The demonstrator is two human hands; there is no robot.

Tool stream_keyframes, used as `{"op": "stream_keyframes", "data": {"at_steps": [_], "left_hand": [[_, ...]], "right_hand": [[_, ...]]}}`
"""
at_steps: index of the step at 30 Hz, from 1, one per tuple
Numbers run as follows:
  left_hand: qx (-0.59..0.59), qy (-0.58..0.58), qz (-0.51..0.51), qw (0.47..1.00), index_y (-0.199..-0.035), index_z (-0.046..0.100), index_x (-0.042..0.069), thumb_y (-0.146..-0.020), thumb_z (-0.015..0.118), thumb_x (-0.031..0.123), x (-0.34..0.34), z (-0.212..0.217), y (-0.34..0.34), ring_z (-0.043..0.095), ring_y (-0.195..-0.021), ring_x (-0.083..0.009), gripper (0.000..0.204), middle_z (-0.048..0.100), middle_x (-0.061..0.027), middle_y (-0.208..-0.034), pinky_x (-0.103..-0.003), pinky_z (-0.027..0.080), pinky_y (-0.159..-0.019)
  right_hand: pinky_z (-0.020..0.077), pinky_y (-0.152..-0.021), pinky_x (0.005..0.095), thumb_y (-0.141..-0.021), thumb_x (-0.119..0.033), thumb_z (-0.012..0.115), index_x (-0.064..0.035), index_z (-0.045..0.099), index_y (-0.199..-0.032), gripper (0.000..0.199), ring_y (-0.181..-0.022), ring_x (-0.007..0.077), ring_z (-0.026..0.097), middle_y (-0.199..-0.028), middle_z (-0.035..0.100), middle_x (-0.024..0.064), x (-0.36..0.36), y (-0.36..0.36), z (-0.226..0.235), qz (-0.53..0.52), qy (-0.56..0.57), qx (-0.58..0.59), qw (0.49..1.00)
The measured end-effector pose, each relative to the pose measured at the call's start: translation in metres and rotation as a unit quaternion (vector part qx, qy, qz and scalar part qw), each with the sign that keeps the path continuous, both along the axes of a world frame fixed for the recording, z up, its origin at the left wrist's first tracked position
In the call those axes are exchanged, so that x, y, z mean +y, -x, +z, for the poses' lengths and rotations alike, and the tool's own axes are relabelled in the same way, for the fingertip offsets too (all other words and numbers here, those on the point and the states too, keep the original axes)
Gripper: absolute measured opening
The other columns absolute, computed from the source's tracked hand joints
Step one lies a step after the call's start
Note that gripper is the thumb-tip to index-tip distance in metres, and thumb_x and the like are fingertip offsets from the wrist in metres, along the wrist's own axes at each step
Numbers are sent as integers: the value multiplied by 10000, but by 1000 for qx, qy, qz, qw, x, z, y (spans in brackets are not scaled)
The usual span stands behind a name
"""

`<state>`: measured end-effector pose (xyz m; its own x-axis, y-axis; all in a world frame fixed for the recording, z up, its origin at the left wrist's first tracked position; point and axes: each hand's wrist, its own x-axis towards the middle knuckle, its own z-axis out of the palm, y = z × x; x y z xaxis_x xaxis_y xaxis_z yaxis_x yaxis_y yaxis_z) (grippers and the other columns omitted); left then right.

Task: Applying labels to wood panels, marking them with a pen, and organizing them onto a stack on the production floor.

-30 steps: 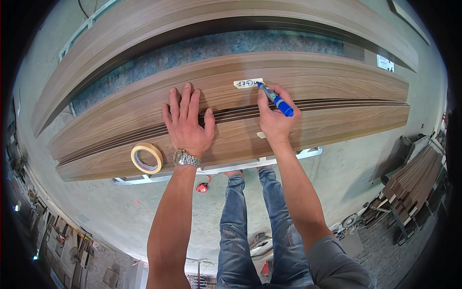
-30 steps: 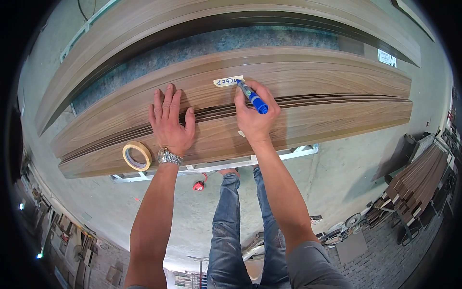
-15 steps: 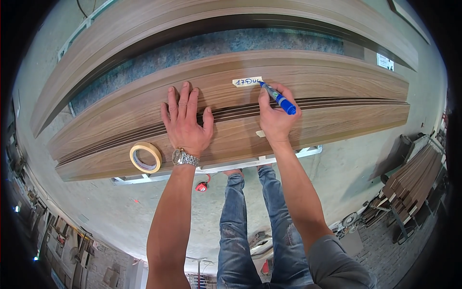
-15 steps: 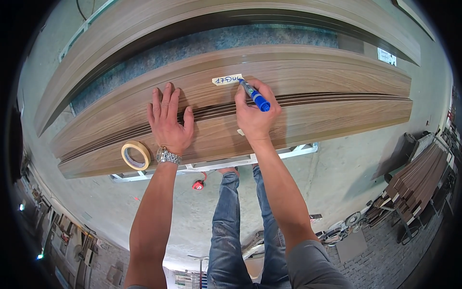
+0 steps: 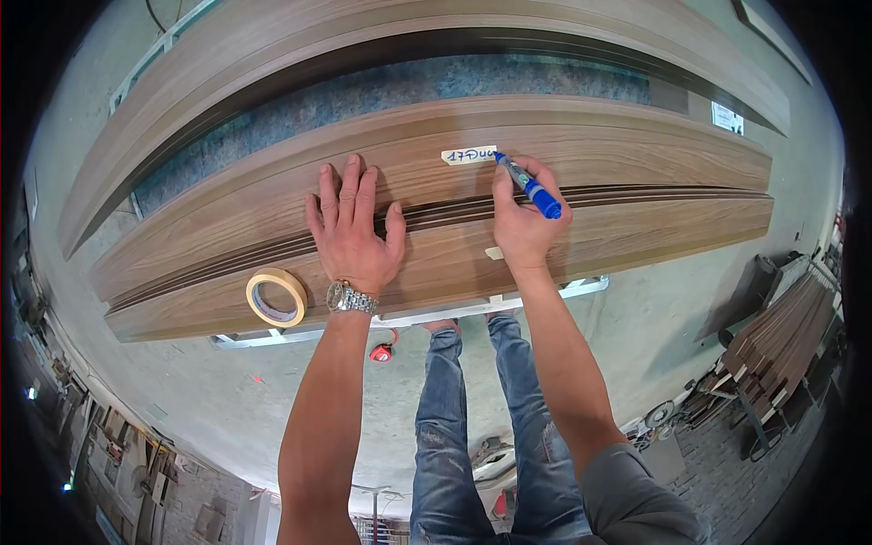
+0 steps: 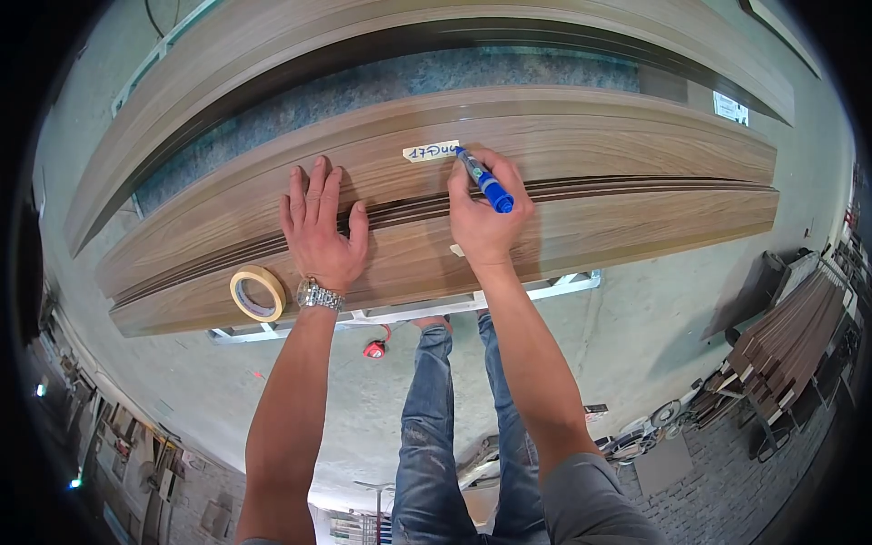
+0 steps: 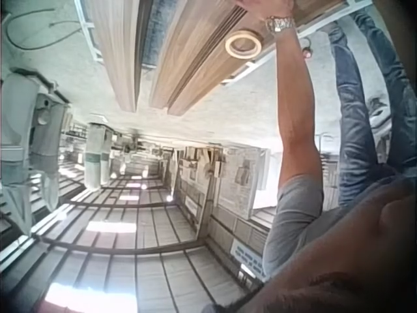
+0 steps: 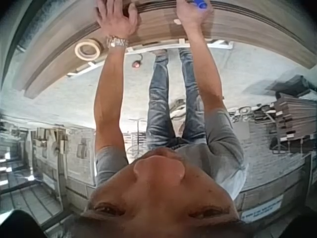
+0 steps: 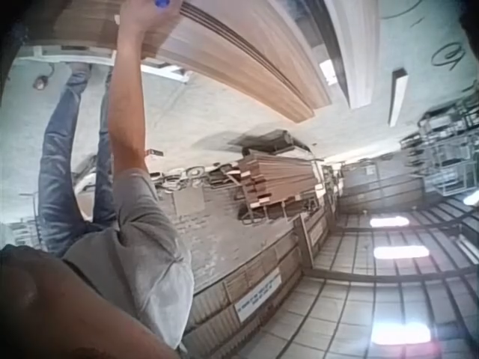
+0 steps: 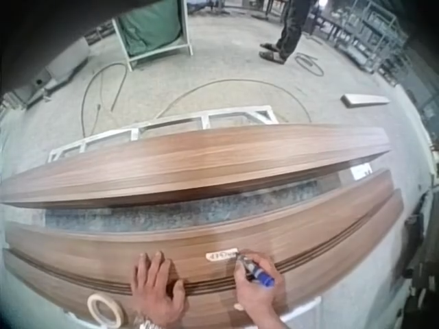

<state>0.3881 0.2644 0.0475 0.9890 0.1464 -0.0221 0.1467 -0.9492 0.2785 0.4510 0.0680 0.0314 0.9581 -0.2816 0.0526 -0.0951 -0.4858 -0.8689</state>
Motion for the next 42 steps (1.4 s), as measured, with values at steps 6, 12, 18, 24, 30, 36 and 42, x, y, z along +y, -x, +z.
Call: {"op": "stream_keyframes", "data": {"at_steps": [6,12,18,24,30,36,42], "left_hand": [[-5,1,-1,1000,-1337,566,115,-865,624,306,0,-1,0,317,-1449,-343,512,449,-42,-1520,-582,259,-1128],[-7,4,-2,1000,-1311,582,103,-863,619,327,1,-3,2,317,-1446,-349,502,449,-48,-1517,-600,256,-1122],[-9,-3,-3,1000,-1348,562,126,-874,623,286,0,-1,1,333,-1444,-332,504,464,-38,-1512,-556,269,-1133],[-21,-6,-5,1000,-1329,573,114,-863,622,318,1,-6,3,335,-1437,-349,512,459,-44,-1511,-588,264,-1122],[-17,-5,-5,1000,-1330,572,114,-862,625,316,0,-6,3,341,-1432,-352,513,464,-48,-1507,-585,268,-1120],[-16,-5,-3,1000,-1336,570,124,-869,624,304,1,-3,2,338,-1437,-341,504,465,-41,-1508,-572,265,-1129],[-11,-4,-1,1000,-1347,564,134,-876,623,289,-1,-1,2,345,-1436,-334,500,467,-32,-1509,-556,270,-1135]], "right_hand": [[480,-647,218,-840,-26,746,10,675,-989,169,-708,67,583,-824,666,-1,-3,2,4,11,-62,26,998],[481,-688,211,-852,-13,738,8,650,-1032,201,-763,68,591,-886,660,2,-19,18,27,-37,-164,82,982],[480,-689,215,-837,-22,748,16,682,-979,161,-765,68,594,-858,664,12,-21,0,15,72,-2,-5,997],[478,-657,208,-827,-21,746,25,688,-964,155,-726,51,583,-792,678,6,-13,-3,5,39,-38,32,998],[483,-656,206,-827,-16,744,31,691,-959,149,-725,48,583,-791,680,6,-13,-3,1,40,-35,34,998],[489,-669,214,-830,-27,754,24,692,-979,169,-761,58,602,-855,687,21,-14,-3,8,72,-18,19,997],[460,-670,206,-863,-12,736,-10,642,-1022,184,-764,55,570,-889,646,4,-34,20,28,8,-149,80,986]]}}
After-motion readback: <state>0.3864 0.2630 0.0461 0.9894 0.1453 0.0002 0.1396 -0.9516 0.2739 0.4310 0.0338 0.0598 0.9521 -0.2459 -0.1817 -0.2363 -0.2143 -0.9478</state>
